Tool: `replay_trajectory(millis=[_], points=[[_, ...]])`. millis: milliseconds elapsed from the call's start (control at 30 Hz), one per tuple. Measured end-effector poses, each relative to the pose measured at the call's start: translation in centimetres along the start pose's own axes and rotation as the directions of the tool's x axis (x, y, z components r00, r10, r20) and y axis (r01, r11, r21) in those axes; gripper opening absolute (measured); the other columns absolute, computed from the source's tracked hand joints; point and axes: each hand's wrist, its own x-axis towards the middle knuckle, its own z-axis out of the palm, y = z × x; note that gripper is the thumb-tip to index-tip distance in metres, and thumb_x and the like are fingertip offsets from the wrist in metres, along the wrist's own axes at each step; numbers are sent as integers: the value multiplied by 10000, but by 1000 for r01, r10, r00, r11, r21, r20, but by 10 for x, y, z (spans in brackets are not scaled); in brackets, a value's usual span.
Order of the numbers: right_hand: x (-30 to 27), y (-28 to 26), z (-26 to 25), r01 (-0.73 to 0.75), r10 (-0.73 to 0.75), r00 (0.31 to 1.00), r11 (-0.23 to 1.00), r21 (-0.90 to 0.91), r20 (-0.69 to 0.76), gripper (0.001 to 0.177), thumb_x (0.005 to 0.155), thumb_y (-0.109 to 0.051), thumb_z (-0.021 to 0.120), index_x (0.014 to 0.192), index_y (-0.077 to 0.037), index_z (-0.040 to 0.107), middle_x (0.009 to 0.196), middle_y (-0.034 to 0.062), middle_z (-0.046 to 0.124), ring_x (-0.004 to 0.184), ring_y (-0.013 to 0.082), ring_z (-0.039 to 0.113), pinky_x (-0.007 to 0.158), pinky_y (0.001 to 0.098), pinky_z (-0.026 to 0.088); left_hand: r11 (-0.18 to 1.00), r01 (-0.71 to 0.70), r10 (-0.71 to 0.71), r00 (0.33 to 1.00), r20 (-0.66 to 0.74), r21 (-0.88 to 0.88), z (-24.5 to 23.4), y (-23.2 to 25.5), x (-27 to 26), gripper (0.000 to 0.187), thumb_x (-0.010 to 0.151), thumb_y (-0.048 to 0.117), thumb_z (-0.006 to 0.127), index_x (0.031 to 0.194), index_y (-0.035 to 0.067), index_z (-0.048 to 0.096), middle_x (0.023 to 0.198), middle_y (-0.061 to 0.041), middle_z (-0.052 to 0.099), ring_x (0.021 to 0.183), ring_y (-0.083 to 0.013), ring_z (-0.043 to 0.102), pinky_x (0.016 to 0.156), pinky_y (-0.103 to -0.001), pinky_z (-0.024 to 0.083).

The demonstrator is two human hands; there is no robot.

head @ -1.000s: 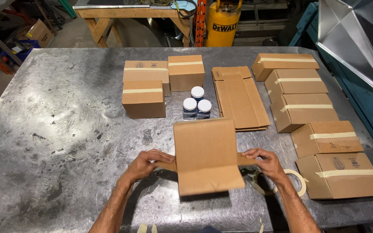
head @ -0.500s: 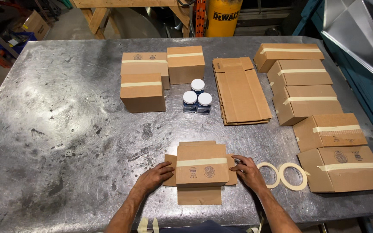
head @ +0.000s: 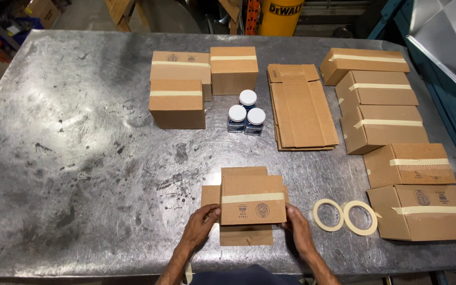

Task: The person repeatedly opens sealed cardboard boxes, removes small white-capped bottles, places them on the table, and then folds the empty boxes flat. The process is repeated for multiple boxes in a continuous loop.

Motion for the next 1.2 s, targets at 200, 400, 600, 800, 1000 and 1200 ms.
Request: replay_trajectory(millis=[200, 400, 600, 800, 1000, 1200], points=[[-9, 25, 20, 28, -27, 1000, 998, 50, -13, 607, 1005, -409, 627, 1528, -100, 636, 1477, 98, 705, 1390, 246, 651, 1151, 432, 547, 980, 1, -7, 1000, -30, -197, 25, -9, -6, 731, 958, 615, 631, 1554, 193, 652, 1467, -39, 682, 1221, -223, 743, 1040, -381, 563], [2, 45, 13, 29, -26, 1000, 962, 272, -16, 437, 1092, -294, 596, 1449, -44, 637, 1372, 148, 735, 1257, 254, 685, 1094, 439, 584, 936, 87, -94, 996, -3, -342, 23, -3, -9, 835, 899, 665, 678, 1560, 159, 624, 1597, -40, 611, 1224, -226, 752, 1024, -379, 613], [5, 30, 7, 9, -1, 999, 982, 188, -37, 541, 1075, -304, 596, 1551, -47, 620, 1433, 179, 712, 1345, 290, 652, 1114, 480, 560, 882, 33, -10, 999, 51, -470, 15, -7, 2, 839, 838, 584, 789, 1546, 180, 592, 1565, -42, 643, 1133, -198, 743, 942, -354, 595], [-6, 9, 13, -18, 21, 1000, 989, 146, -20, 568, 1086, -348, 548, 1561, -40, 599, 1478, 202, 694, 1407, 318, 635, 1169, 491, 541, 778, 71, 56, 982, 181, -624, 22, -29, 31, 853, 792, 370, 916, 1571, 311, 576, 1454, -63, 508, 1116, -200, 590, 969, -347, 548], [-13, 2, 18, -26, 26, 1000, 993, 116, 6, 616, 1038, -403, 563, 1552, -66, 604, 1512, 182, 690, 1450, 310, 619, 1219, 500, 517, 672, 130, 22, 981, 195, -729, 20, -20, 24, 627, 847, 168, 912, 1423, 223, 669, 1202, -62, 728, 938, -164, 697, 839, -306, 611], [-16, -1, 22, -10, 5, 1000, 983, 185, 29, 595, 1052, -355, 551, 1560, -47, 589, 1517, 207, 684, 1443, 326, 623, 1234, 502, 510, 642, 142, 36, 976, 214, -753, 25, -28, 29, 451, 884, 122, 895, 1279, 200, 691, 914, -68, 771, 837, -170, 732, 824, -319, 606]])
